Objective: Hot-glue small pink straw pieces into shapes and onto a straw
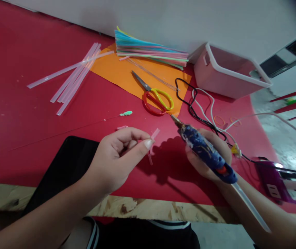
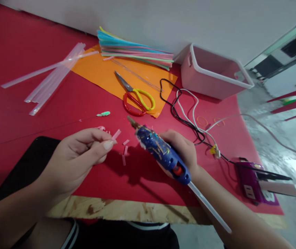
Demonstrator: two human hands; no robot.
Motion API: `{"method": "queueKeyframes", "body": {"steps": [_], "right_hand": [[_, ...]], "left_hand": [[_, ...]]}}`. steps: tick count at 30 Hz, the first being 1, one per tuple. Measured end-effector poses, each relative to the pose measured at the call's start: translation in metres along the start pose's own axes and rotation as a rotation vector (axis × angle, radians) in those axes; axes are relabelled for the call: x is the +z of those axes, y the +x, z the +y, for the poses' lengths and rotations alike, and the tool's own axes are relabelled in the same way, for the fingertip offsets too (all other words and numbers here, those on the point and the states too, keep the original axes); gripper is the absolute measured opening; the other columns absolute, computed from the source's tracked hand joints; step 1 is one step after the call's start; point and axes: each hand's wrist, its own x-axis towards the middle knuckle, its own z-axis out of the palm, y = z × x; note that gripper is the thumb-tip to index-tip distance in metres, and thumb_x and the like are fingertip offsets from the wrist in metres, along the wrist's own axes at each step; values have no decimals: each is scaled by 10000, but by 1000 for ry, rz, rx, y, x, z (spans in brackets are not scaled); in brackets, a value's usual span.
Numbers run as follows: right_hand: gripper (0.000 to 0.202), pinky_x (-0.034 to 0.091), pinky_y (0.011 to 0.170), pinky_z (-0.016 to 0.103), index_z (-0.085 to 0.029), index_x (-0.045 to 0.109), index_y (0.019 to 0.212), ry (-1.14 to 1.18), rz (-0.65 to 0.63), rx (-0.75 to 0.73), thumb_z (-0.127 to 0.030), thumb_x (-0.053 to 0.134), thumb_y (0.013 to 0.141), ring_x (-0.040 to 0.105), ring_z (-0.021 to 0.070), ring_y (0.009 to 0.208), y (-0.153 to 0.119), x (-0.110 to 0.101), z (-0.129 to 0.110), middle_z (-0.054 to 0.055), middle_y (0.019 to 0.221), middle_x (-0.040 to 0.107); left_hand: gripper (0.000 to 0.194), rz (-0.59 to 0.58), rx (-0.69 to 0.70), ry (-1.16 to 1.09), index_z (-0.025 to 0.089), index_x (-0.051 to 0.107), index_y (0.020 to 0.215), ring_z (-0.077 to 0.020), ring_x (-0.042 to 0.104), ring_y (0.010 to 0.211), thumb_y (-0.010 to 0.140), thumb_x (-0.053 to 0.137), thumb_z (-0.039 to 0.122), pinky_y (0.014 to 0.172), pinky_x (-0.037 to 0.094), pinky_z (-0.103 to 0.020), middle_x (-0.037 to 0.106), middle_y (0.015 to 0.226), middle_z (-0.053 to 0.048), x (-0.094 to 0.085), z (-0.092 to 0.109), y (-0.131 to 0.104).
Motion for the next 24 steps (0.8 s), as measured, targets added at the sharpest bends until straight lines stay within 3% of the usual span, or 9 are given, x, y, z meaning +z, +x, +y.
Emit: {"method": "queueKeyframes", "body": {"steps": [3, 8, 12, 19, 24], "right_hand": [[286, 477, 564, 288, -281, 628, 1046, -7, 38, 51, -157, 702, 799, 563, 149, 599, -1, 0, 1, -17, 774, 627], [194, 503, 616, 308, -238, 637, 1054, 143, -136, -60, -188, 654, 867, 617, 176, 695, 1, -2, 4, 29, 811, 634], [120, 506, 645, 327, -208, 651, 1019, 129, -184, -89, -286, 608, 938, 621, 180, 702, 2, -1, 4, 38, 787, 634], [270, 506, 630, 347, -203, 630, 1038, 51, -228, -142, -411, 690, 875, 602, 191, 686, 4, -1, 4, 46, 800, 639], [253, 506, 633, 351, -236, 619, 1058, 38, -235, -120, -396, 691, 876, 608, 204, 696, 3, -2, 5, 47, 801, 636]], "left_hand": [[53, 7, -5, -9, 211, 756, 793, -14, 490, 541, 845, 769, 214, 538, 405, -78, 609, 625, 61, -1, -1, 0], [42, -4, -9, -9, 209, 759, 805, -14, 505, 533, 845, 765, 200, 531, 415, -77, 623, 621, 62, -1, 0, 1], [92, -22, 1, -33, 201, 754, 778, -7, 511, 499, 825, 748, 122, 507, 407, -74, 648, 594, 67, 2, 3, 1], [86, -5, -9, -36, 203, 750, 775, -6, 513, 500, 816, 761, 128, 508, 412, -73, 619, 586, 78, 2, 5, 0], [68, -6, -13, -25, 199, 745, 787, -17, 515, 507, 829, 755, 146, 509, 414, -88, 629, 599, 70, 0, 3, 0]]}}
